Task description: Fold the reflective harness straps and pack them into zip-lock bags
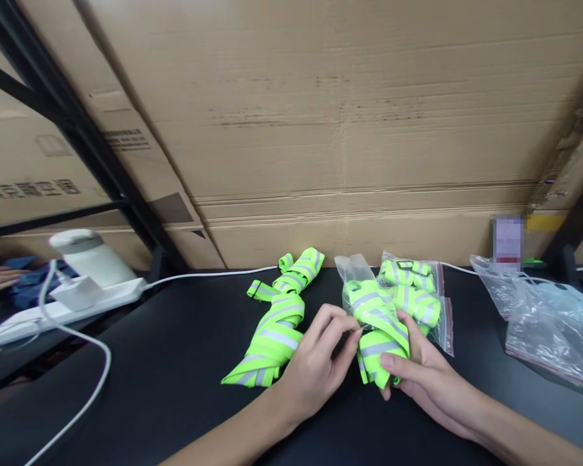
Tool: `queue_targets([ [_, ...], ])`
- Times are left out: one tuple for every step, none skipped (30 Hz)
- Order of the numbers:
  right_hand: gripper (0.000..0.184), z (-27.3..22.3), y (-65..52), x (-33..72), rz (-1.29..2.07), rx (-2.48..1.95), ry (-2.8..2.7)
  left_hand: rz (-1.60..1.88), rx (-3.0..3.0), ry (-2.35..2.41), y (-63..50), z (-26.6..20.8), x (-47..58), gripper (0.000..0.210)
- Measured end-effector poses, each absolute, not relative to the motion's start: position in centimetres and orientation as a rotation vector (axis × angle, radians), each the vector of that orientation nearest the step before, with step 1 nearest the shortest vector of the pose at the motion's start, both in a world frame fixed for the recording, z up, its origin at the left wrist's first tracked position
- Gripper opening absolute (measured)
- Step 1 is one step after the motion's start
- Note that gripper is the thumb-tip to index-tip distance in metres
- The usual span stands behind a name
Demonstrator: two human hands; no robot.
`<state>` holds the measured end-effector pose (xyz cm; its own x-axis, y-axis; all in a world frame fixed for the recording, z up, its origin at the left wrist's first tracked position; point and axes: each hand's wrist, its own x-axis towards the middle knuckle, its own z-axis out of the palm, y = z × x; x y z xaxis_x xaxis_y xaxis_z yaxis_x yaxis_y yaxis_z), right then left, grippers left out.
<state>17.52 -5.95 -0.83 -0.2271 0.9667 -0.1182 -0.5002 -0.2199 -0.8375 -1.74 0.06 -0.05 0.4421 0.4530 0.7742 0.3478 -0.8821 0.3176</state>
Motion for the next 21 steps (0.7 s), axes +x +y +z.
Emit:
queue_targets([
  [0.088, -0.9, -5.9, 17.6, 1.688, -0.811, -0.807, 1.435, 2.572, 0.717, 0.1, -0.1, -1.8, 0.015],
  [0.090, -0.9, -5.8, 17.7, 1.681, -0.812, -0.789, 1.440, 2.575, 0.714, 0.2, -0.1, -1.9, 0.016],
  [0.092, -1.0, -5.7, 17.7, 1.670, -0.816, -0.772, 1.449, 2.579, 0.711, 0.4, -0.1, -2.0, 0.016],
  [0.093, -1.0, -5.6, 17.8, 1.656, -0.821, -0.756, 1.462, 2.583, 0.709, 0.5, -0.1, -2.0, 0.017],
  [0.094, -1.0, -5.5, 17.8, 1.640, -0.825, -0.744, 1.475, 2.584, 0.706, 0.6, -0.1, -2.0, 0.018],
  [0.094, -1.0, -5.5, 17.8, 1.621, -0.826, -0.735, 1.488, 2.577, 0.707, 0.7, -0.1, -2.0, 0.019],
  [0.093, -1.1, -5.4, 17.8, 1.603, -0.828, -0.730, 1.496, 2.559, 0.711, 0.7, -0.1, -2.0, 0.019],
  [0.092, -1.1, -5.4, 17.7, 1.584, -0.829, -0.729, 1.493, 2.528, 0.717, 0.7, -0.1, -1.9, 0.019],
  [0.091, -1.1, -5.3, 17.7, 1.564, -0.828, -0.730, 1.480, 2.484, 0.721, 0.6, -0.1, -1.8, 0.018],
  [0.090, -1.1, -5.3, 17.6, 1.549, -0.826, -0.735, 1.456, 2.432, 0.724, 0.4, -0.1, -1.6, 0.017],
  [0.090, -1.1, -5.3, 17.6, 1.538, -0.827, -0.742, 1.429, 2.380, 0.727, 0.2, -0.1, -1.5, 0.016],
  [0.091, -1.2, -5.2, 17.5, 1.529, -0.835, -0.752, 1.406, 2.335, 0.724, -0.1, -0.2, -1.3, 0.015],
  [0.093, -1.2, -5.2, 17.5, 1.521, -0.852, -0.768, 1.389, 2.305, 0.715, -0.3, -0.3, -1.2, 0.015],
  [0.094, -1.2, -5.2, 17.4, 1.509, -0.878, -0.793, 1.383, 2.285, 0.703, -0.5, -0.4, -1.1, 0.015],
  [0.095, -1.2, -5.2, 17.3, 1.494, -0.909, -0.825, 1.383, 2.274, 0.689, -0.7, -0.5, -1.1, 0.015],
  [0.096, -1.3, -5.1, 17.3, 1.472, -0.938, -0.864, 1.387, 2.264, 0.679, -0.9, -0.6, -1.0, 0.015],
  [0.096, -1.3, -5.1, 17.2, 1.446, -0.963, -0.903, 1.391, 2.248, 0.673, -1.0, -0.8, -1.0, 0.016],
  [0.095, -1.4, -5.1, 17.2, 1.421, -0.980, -0.940, 1.391, 2.225, 0.674, -1.1, -0.9, -1.0, 0.018],
  [0.094, -1.6, -5.0, 17.2, 1.400, -0.991, -0.968, 1.382, 2.198, 0.678, -1.1, -1.0, -0.9, 0.022],
  [0.093, -1.7, -5.0, 17.2, 1.387, -1.000, -0.985, 1.361, 2.174, 0.676, -1.2, -1.1, -0.9, 0.026],
  [0.092, -1.8, -5.0, 17.2, 1.380, -1.011, -0.991, 1.326, 2.161, 0.666, -1.3, -1.1, -0.9, 0.033],
])
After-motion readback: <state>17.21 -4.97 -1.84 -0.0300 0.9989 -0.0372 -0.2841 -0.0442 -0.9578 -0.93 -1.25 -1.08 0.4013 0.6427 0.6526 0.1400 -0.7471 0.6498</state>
